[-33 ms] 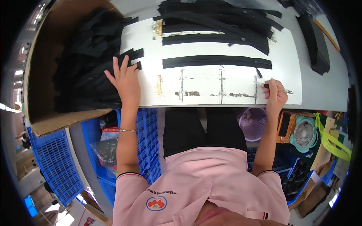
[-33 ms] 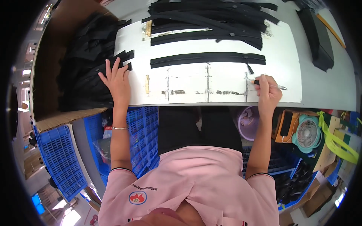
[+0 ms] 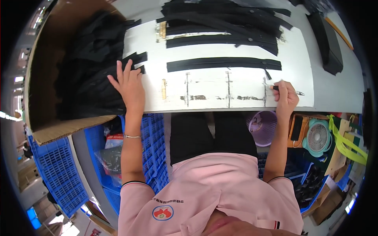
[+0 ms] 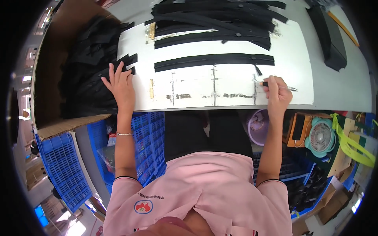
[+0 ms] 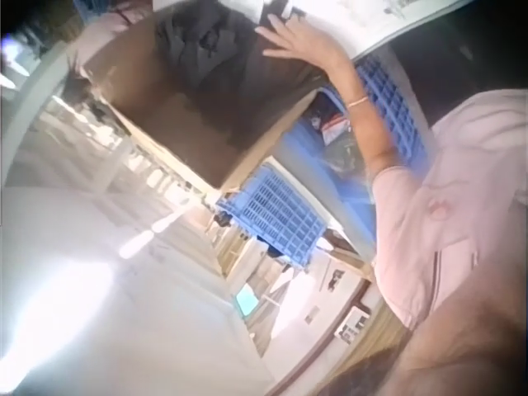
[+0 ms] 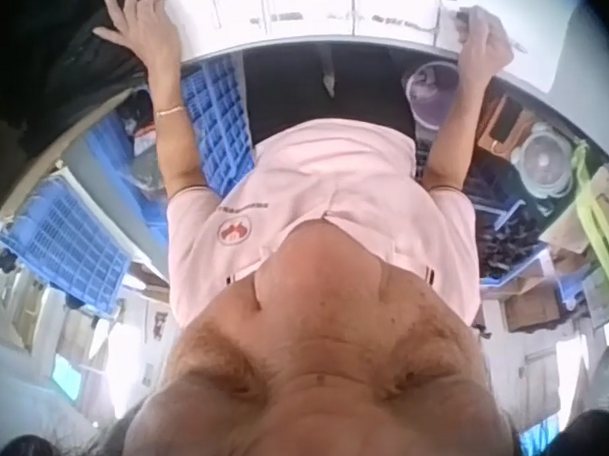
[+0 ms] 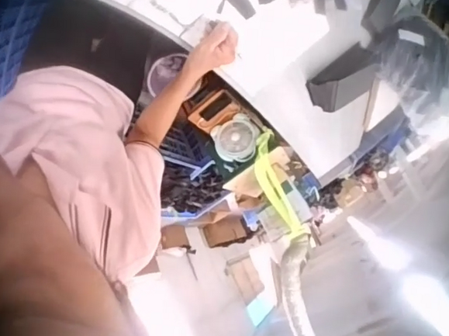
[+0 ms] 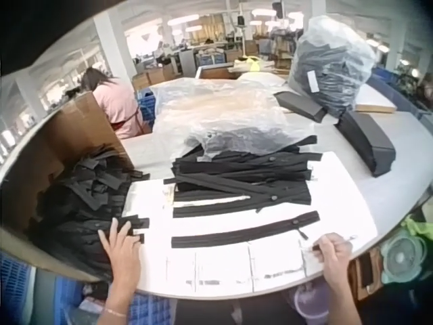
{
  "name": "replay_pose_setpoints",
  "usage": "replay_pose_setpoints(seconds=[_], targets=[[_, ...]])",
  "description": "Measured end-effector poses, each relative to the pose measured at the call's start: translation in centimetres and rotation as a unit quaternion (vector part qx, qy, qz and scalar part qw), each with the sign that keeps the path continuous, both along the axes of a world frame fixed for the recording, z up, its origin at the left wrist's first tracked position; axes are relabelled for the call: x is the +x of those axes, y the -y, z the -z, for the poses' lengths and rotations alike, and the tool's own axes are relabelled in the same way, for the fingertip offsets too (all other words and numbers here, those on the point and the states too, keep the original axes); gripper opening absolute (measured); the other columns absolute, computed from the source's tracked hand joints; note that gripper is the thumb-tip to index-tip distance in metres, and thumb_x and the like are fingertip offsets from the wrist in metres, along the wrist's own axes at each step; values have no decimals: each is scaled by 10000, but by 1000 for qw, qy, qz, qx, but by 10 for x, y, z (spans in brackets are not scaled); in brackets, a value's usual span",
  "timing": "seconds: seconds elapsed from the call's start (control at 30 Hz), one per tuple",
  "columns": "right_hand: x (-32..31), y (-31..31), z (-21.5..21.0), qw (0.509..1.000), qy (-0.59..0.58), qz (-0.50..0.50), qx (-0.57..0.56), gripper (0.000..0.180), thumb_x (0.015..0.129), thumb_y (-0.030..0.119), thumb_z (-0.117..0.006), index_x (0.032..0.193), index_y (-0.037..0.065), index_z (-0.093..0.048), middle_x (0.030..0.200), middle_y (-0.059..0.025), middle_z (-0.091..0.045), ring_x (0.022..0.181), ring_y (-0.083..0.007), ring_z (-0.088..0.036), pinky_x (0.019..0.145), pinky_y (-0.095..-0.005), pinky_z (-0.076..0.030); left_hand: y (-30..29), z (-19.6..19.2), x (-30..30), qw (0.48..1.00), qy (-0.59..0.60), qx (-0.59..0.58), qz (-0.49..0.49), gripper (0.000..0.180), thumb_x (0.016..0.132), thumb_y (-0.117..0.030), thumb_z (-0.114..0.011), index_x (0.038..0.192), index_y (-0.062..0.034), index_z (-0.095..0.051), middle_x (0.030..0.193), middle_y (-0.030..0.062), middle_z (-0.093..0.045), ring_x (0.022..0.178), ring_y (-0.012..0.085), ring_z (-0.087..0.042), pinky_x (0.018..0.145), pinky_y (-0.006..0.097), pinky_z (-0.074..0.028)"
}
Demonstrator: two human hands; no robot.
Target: Marking and aligning black zipper straps on a template board for assembly.
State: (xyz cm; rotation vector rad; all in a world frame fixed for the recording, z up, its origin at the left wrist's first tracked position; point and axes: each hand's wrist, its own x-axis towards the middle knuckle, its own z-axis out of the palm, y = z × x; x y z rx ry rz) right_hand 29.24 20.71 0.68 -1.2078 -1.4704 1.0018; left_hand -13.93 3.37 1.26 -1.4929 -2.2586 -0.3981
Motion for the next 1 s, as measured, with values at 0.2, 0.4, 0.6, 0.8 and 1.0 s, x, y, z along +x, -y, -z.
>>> replay_pose_setpoints(seconds=[0.2, 0.4, 0.6, 0.8, 1.0], targets=[[-4, 1, -1, 999, -33, -17, 9, 185, 1028, 151, -667, 956, 10, -763, 702, 5, -653, 583, -22, -522, 534, -189, -383, -3, -1, -11, 999, -30, -2, 20, 50, 1005, -109, -627, 990, -94, -673, 1380, 60, -631, 1463, 287, -435, 1249, 623, -59], [1, -1, 2, 999, -28, -14, 11, 178, 1029, 148, -671, 970, 9, -765, 684, 11, -635, 587, -21, -521, 534, -197, -387, -9, -8, 33, 998, -2, 40, 49, 54, 995, -101, -627, 966, -101, -671, 1366, 49, -638, 1455, 280, -446, 1247, 626, -68], [2, -2, -1, 996, -74, -36, 24, 172, 1040, 129, -650, 1131, 31, -759, 739, -6, -659, 615, -34, -534, 537, -198, -400, -29, 0, 159, 976, 135, 10, 173, 65, 1012, -96, -601, 979, -124, -649, 1339, 59, -629, 1382, 275, -531, 1232, 642, -153], [-34, 36, -13, 990, 72, -54, 111, 226, 980, 34, -652, 1180, 43, -756, 985, -97, -782, 885, -197, -739, 755, -314, -552, -44, 9, 209, 917, 318, 85, 223, 153, 966, -16, -666, 1113, -57, -674, 1360, 139, -656, 1322, 317, -606, 1237, 587, -241], [-69, 75, -17, 913, 236, -174, 283, 355, 869, 63, -772, 1219, 85, -715, 1227, -108, -735, 1181, -285, -681, 979, -432, -501, -32, -3, 199, 902, 358, 105, 218, 270, 958, 16, -651, 1222, -33, -680, 1400, 166, -625, 1404, 354, -526, 1238, 578, -253]])
